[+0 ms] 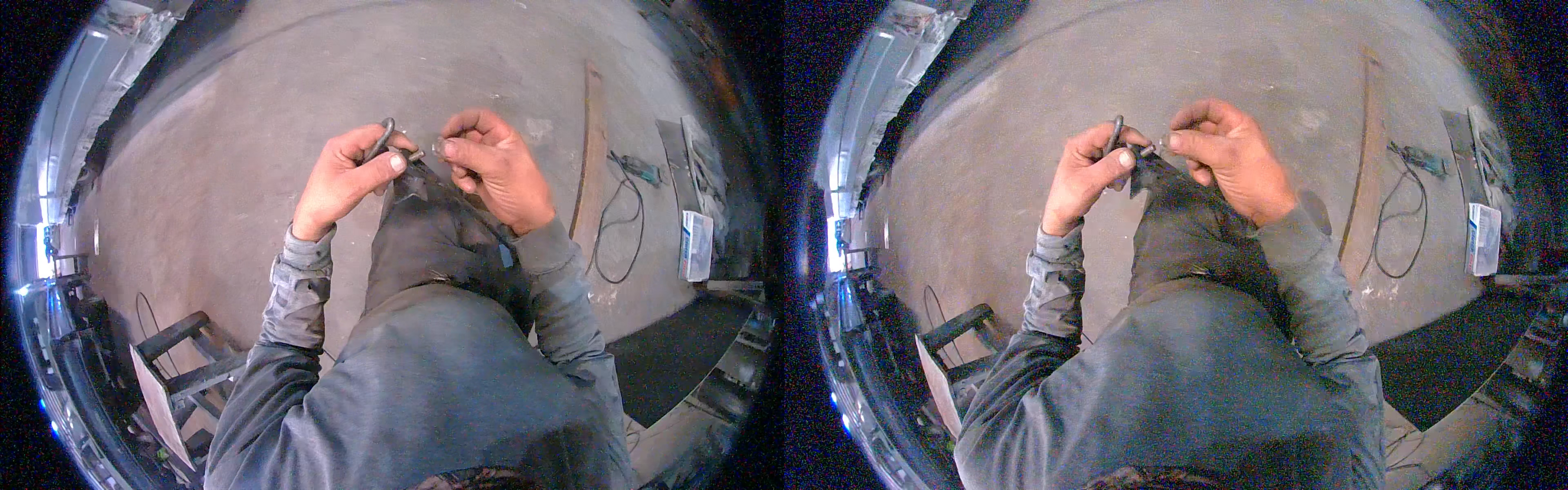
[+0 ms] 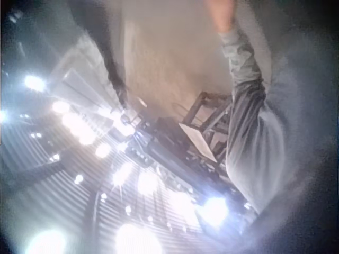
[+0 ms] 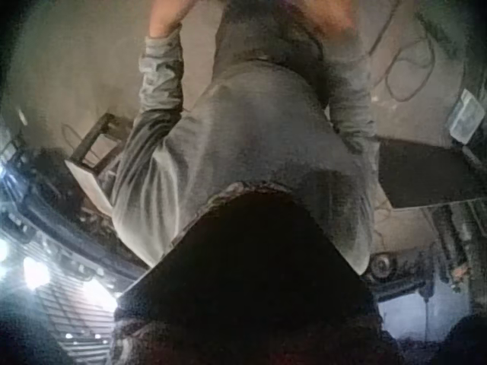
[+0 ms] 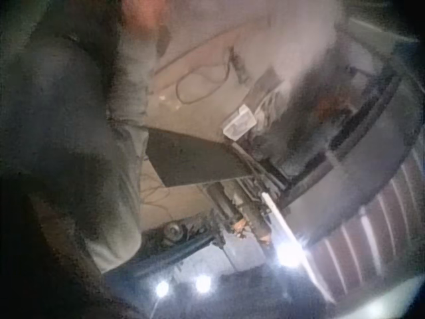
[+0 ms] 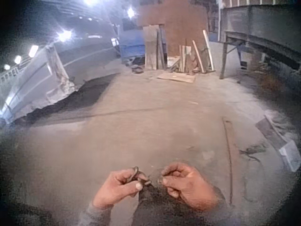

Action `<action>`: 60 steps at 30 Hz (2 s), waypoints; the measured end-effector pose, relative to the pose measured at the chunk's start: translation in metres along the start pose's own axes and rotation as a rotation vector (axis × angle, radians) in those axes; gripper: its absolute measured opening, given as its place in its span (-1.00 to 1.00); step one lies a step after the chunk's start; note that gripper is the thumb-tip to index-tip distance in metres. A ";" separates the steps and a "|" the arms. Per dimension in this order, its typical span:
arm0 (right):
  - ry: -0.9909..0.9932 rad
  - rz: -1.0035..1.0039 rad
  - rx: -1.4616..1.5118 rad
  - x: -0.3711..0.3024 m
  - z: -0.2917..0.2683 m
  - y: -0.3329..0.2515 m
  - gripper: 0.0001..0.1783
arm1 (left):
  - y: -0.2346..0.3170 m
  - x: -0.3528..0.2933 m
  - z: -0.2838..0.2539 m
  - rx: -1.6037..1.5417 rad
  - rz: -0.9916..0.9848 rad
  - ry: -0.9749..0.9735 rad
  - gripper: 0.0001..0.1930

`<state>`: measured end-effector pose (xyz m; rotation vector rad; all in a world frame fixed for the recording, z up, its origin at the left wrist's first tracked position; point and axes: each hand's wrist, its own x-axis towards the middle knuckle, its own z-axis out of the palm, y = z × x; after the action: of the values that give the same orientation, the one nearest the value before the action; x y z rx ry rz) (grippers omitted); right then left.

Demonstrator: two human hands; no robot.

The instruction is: The person assembles a small metal assembly by hand, inserting a bolt through a hook and tightening a nut. The person repeatedly adjusts the components and checks the fit throughout the clip.

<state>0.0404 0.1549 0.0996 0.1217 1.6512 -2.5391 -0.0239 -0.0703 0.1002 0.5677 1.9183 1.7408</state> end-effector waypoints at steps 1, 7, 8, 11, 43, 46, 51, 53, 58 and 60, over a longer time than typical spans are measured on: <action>-0.021 -0.007 -0.025 0.004 0.004 0.001 -0.79 | -0.002 0.001 -0.002 -0.016 0.005 -0.011 -0.74; -0.004 0.000 -0.211 0.008 0.013 0.005 -0.82 | -0.005 0.001 -0.003 -0.022 0.002 -0.010 -0.75; 0.008 -0.040 -0.288 0.007 0.016 0.004 -0.81 | -0.005 0.000 -0.003 0.001 0.002 0.008 -0.75; 0.037 -0.136 -0.467 0.004 0.019 0.006 -0.80 | -0.011 0.001 -0.003 0.003 0.033 0.010 -0.68; 0.166 0.049 0.509 -0.032 -0.092 0.056 -0.73 | -0.011 0.009 -0.002 0.079 0.046 0.009 -0.53; 0.054 0.050 0.517 -0.031 -0.088 0.049 -0.74 | -0.010 0.008 0.000 0.070 0.051 0.011 -0.55; 0.112 -0.007 0.274 -0.016 -0.061 0.032 -0.73 | -0.005 0.009 0.005 0.060 0.051 0.009 -0.60; 0.157 -0.063 0.110 -0.009 -0.039 0.020 -0.74 | -0.003 0.010 0.006 0.050 0.050 0.006 -0.61; 0.121 -0.259 -0.167 0.006 -0.002 0.014 -0.79 | -0.001 0.009 0.006 0.040 0.066 -0.003 -0.64; 0.106 -0.232 -0.215 0.006 0.005 0.012 -0.77 | 0.006 0.008 0.006 0.043 0.044 -0.011 -0.68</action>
<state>0.0362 0.1456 0.0903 0.0487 2.0791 -2.5295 -0.0269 -0.0601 0.1055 0.6387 1.9542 1.7234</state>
